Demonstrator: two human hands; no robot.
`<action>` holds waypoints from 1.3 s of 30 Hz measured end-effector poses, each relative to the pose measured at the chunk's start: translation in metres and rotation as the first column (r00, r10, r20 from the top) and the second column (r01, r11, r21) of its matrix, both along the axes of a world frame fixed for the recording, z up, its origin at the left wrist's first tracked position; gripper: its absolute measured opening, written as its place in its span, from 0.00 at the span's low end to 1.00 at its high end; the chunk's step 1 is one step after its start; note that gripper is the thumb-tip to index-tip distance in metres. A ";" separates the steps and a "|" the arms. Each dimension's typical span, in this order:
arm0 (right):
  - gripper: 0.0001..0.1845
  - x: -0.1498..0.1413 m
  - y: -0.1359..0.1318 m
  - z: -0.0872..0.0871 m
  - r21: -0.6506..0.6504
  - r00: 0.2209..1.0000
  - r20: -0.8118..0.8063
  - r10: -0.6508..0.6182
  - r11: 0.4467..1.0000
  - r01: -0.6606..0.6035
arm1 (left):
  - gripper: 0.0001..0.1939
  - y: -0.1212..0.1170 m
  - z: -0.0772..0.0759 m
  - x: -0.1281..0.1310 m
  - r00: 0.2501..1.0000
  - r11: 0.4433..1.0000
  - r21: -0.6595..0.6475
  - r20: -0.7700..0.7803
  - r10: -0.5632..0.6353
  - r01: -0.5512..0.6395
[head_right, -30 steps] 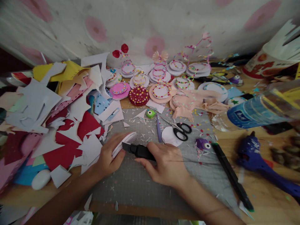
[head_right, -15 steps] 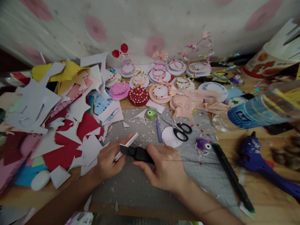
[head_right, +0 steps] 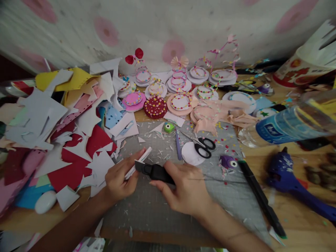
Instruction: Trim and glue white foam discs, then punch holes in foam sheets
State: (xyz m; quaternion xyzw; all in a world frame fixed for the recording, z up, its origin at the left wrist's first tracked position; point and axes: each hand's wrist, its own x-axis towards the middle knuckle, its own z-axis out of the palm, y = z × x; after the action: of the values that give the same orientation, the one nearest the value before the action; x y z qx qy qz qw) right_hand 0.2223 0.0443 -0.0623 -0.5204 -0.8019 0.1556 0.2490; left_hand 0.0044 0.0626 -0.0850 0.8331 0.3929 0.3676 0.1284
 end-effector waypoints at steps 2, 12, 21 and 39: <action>0.25 -0.002 -0.001 0.000 -0.027 1.000 -0.012 0.004 1.000 -0.005 | 0.36 0.000 -0.003 -0.001 1.000 1.000 0.014 -0.005 0.002 -0.002; 0.27 -0.003 -0.002 0.001 -0.034 0.996 0.028 -0.088 0.995 0.089 | 0.35 0.003 -0.006 -0.001 1.000 0.998 0.053 -0.008 0.029 -0.029; 0.31 0.014 0.015 -0.006 -0.044 0.947 0.088 -0.309 0.949 0.313 | 0.32 0.002 -0.002 -0.002 0.999 0.987 0.158 0.042 0.020 -0.027; 0.30 0.013 0.012 -0.004 -0.042 0.954 0.033 -0.298 0.953 0.299 | 0.31 -0.001 -0.002 -0.003 0.990 0.983 0.138 0.050 -0.133 0.125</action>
State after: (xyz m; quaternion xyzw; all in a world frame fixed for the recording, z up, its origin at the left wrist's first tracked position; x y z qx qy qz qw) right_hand 0.2352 0.0563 -0.0668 -0.6431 -0.7134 0.1282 0.2470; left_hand 0.0018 0.0614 -0.0872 0.8522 0.3086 0.4087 0.1070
